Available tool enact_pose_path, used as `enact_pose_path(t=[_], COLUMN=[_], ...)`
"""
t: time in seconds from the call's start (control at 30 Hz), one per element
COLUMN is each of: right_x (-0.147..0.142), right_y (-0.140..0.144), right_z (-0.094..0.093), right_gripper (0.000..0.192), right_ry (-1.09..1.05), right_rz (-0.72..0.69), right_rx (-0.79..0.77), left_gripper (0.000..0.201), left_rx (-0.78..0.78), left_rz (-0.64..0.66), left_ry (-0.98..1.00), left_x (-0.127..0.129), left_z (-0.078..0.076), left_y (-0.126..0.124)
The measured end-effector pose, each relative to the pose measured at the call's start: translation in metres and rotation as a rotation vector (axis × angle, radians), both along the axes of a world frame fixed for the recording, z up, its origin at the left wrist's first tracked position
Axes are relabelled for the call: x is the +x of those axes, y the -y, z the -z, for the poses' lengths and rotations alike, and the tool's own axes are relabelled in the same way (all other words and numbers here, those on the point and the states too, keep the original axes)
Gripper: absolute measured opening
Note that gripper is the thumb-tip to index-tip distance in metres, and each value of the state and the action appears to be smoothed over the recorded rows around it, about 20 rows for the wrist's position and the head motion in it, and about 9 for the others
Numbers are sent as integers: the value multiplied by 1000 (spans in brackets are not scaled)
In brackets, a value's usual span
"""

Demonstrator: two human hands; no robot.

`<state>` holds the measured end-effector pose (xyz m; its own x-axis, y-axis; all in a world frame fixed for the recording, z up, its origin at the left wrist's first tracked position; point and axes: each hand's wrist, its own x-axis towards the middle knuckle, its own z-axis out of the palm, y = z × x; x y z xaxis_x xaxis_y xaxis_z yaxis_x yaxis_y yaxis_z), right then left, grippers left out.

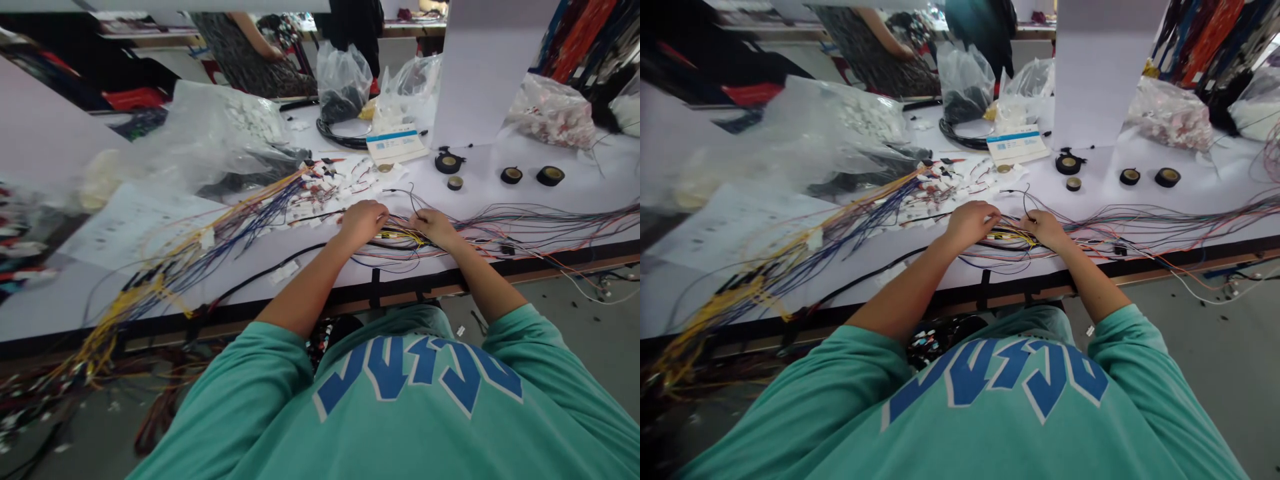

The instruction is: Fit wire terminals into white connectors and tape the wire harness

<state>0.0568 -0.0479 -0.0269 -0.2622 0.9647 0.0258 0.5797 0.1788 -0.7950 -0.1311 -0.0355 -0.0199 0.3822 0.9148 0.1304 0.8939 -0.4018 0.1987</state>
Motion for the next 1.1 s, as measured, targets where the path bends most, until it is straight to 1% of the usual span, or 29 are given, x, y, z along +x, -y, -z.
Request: enact_pose_path(t=[0.1,0.2,0.3,0.37,0.43,0.53,0.63,0.7,0.77,0.8,0.83,0.87,0.9,1.0,1.03,1.1], right_x=[0,6,23,39,55,71,72,65,58,56,55,56,58,69,72,75], right_y=[3,4,5,8,13,25,36,42,46,47,48,48,48,48,48,50], right_z=[-2,-4,-11,-18,-25,-31,-33,-33,-31,-29,-25,-21,-16,1,6,13], right_gripper=[13,16,20,22,21,15,12,12,14,14,13,12,10,7,7,8], right_ry=[-166,-360,-459,-420,-311,-139,-85,-114,-198,-264,-347,-443,-548,-836,-904,-969], right_rz=[1,-24,-134,-204,-199,-58,112,145,99,75,76,112,185,474,526,541], right_rx=[-73,-205,-313,-334,-316,-215,-32,65,106,113,125,146,173,213,191,105], left_gripper=[27,31,34,34,35,36,38,36,33,34,36,38,41,45,46,47], left_rx=[61,85,38,-27,-83,-108,-82,-52,-37,-32,-32,-32,-38,-123,-171,-252], left_rz=[98,183,170,133,95,41,12,24,84,126,135,126,95,-29,-52,-77], left_ry=[-20,-40,-75,-126,-184,-245,-253,-233,-186,-127,-77,-28,25,240,347,556], left_x=[8,13,16,17,16,18,30,48,67,75,82,85,85,72,66,56], left_z=[-1,-1,0,1,1,-2,-8,-13,-19,-22,-24,-26,-27,-23,-20,-12], left_y=[-1,-1,-2,-2,-2,1,13,26,39,44,48,50,51,47,45,43])
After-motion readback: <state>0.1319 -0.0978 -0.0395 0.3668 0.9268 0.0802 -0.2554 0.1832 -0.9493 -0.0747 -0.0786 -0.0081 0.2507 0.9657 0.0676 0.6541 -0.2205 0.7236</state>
